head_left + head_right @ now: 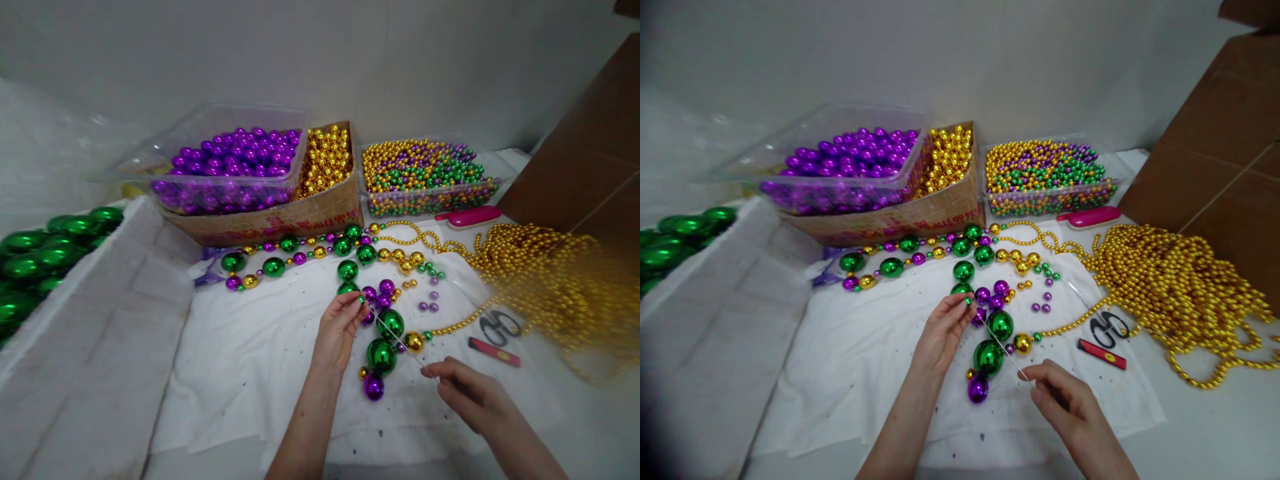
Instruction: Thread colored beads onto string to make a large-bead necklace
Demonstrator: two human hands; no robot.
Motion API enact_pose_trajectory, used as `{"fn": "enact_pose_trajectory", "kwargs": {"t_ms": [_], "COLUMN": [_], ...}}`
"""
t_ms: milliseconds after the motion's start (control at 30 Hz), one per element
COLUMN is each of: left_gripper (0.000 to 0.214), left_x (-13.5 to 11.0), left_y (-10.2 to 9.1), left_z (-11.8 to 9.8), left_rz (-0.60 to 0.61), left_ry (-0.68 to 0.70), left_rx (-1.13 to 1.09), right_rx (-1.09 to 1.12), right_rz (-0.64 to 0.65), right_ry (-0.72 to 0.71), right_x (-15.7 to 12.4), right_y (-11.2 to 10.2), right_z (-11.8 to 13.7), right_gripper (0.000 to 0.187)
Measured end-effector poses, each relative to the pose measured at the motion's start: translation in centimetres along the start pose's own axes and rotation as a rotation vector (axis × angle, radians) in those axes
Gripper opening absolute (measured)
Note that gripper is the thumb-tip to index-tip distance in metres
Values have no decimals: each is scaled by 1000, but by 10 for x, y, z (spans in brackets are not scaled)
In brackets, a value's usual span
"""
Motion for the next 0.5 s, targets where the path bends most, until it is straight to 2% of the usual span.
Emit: {"fn": "enact_pose_trajectory", "kwargs": {"t_ms": [267, 367, 433, 500], "left_gripper": [19, 30, 39, 38], "left_x": [-2, -3, -5, -9], "left_y": [2, 6, 13, 24], "left_z": [-1, 2, 8, 18], "left_rz": [10, 21, 27, 48], "left_ry": [7, 9, -17, -75], "left_rx": [10, -32, -40, -6], "right_rx": [86, 166, 233, 319], "right_rz": [10, 24, -15, -82], "right_ry": [16, 4, -6, -14], "right_x": [1, 8, 16, 25], "right_y": [1, 8, 11, 12], "right_z": [0, 4, 4, 1], "right_gripper": [24, 23, 22, 24]}}
Point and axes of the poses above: each hand's wrist, its own x-axis towards the middle knuckle, its own y-axis out of the palm, z = x × y, the point moved 10 cm from there along x, towards the middle knuckle, and after that the axes turned 13 degrees about z, right-handed, at the moved point
